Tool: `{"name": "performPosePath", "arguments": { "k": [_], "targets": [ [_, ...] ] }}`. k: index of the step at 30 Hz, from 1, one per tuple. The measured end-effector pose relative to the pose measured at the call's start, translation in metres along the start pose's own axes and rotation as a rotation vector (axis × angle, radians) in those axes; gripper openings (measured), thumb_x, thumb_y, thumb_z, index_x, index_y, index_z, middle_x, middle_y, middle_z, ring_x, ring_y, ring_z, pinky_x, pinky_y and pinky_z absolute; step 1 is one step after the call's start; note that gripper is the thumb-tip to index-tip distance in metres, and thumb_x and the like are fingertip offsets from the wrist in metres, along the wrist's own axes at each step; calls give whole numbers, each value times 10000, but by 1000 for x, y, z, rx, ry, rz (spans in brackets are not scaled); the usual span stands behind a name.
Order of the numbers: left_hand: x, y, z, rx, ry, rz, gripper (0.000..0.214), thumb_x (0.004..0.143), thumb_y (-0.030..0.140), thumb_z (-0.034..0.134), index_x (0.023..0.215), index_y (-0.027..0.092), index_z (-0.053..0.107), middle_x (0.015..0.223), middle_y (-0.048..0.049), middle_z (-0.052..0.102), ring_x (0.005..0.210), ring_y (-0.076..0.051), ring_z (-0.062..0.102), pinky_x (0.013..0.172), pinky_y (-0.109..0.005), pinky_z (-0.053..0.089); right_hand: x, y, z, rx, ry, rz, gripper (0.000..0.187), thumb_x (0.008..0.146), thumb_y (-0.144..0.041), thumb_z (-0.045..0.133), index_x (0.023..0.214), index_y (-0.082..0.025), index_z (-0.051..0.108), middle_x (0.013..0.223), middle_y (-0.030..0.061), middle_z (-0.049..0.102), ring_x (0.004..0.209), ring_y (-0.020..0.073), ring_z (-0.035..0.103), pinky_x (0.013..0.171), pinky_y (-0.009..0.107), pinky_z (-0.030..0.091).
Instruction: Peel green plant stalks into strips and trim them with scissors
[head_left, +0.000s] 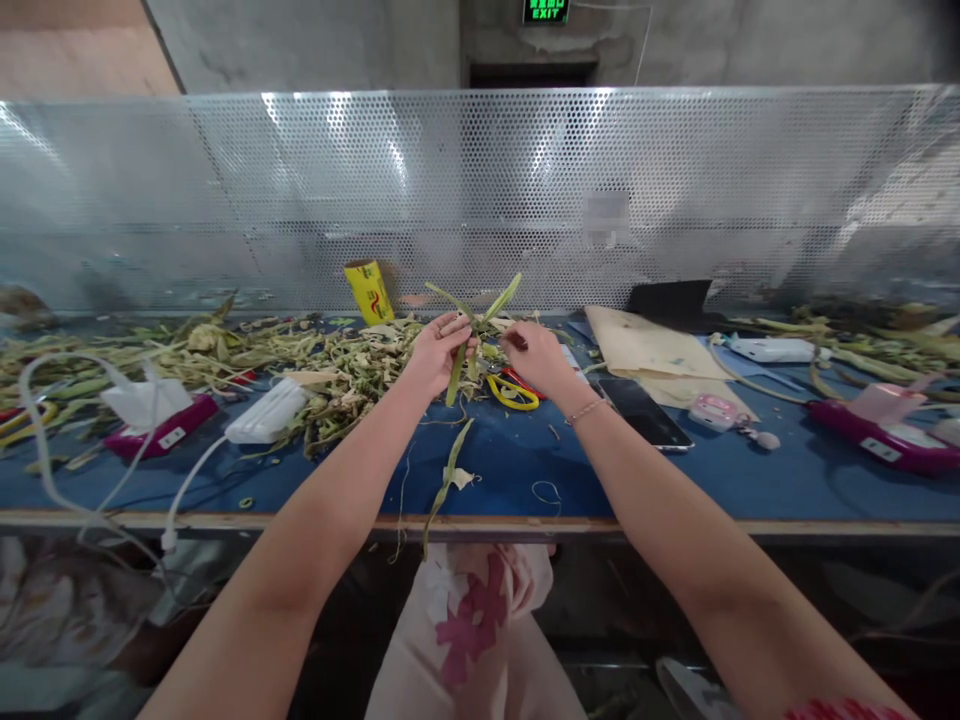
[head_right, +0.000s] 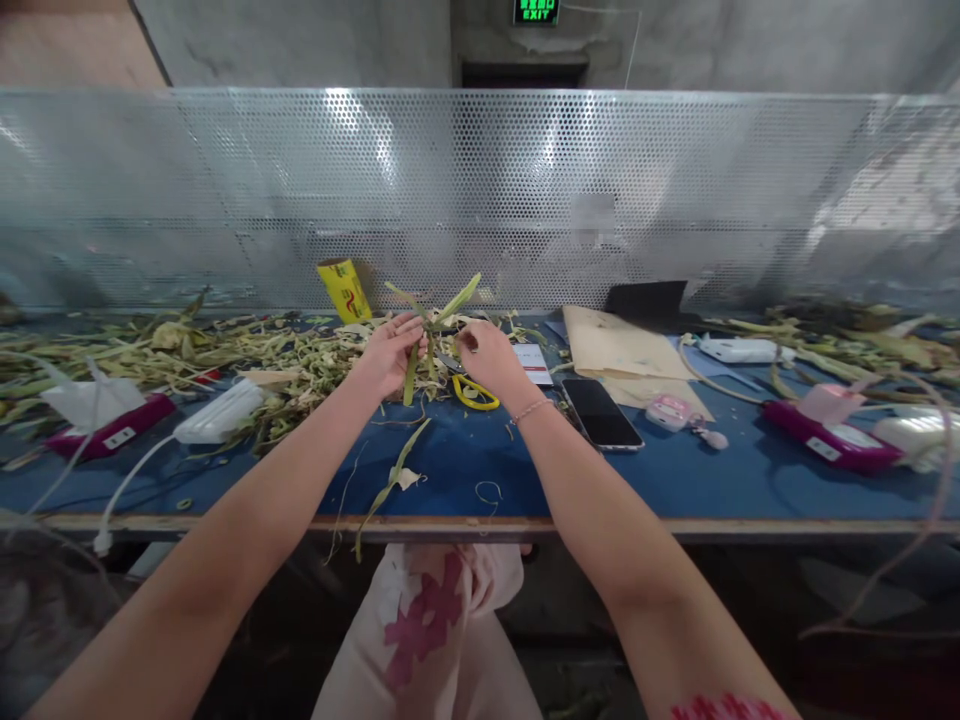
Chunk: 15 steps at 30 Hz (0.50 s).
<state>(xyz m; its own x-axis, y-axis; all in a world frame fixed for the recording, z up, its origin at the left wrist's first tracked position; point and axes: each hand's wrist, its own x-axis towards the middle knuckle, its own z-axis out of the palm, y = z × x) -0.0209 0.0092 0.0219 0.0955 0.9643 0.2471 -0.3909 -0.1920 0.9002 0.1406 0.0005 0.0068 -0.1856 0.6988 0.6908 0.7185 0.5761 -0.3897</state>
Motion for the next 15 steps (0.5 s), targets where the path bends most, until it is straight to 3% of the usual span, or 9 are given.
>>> {"name": "performPosePath", "arguments": {
  "k": [3,5,9,15],
  "targets": [
    [-4,4,2,-83,-59,-94,259,667,55,594,885,161,502,704,25,595,503,-30,525,495,-161,449,1,3,8,-22,89,-79,264,751,-264,499,994,-161,523,1046,143,518,1029,246,460,882,415,352],
    [-7,6,4,-116,-107,-141,236,660,48,604,866,145,539,613,41,566,491,-29,519,488,-150,441,2,1,9,-1,91,-132,254,753,-274,503,983,-170,532,1075,135,512,1061,245,444,915,424,326],
    [-9,6,5,-144,-154,-185,224,626,41,633,830,116,577,556,44,557,470,-31,516,473,-151,425,3,-4,5,135,-35,-131,140,783,-278,455,825,-168,530,886,79,568,900,199,510,836,364,377],
    [-5,7,4,-146,-107,-127,196,602,36,645,771,120,590,558,42,554,463,-34,496,427,-155,365,1,-5,12,353,-105,35,188,753,-336,484,845,-173,472,754,13,536,685,138,496,661,294,402]
  ]
}}
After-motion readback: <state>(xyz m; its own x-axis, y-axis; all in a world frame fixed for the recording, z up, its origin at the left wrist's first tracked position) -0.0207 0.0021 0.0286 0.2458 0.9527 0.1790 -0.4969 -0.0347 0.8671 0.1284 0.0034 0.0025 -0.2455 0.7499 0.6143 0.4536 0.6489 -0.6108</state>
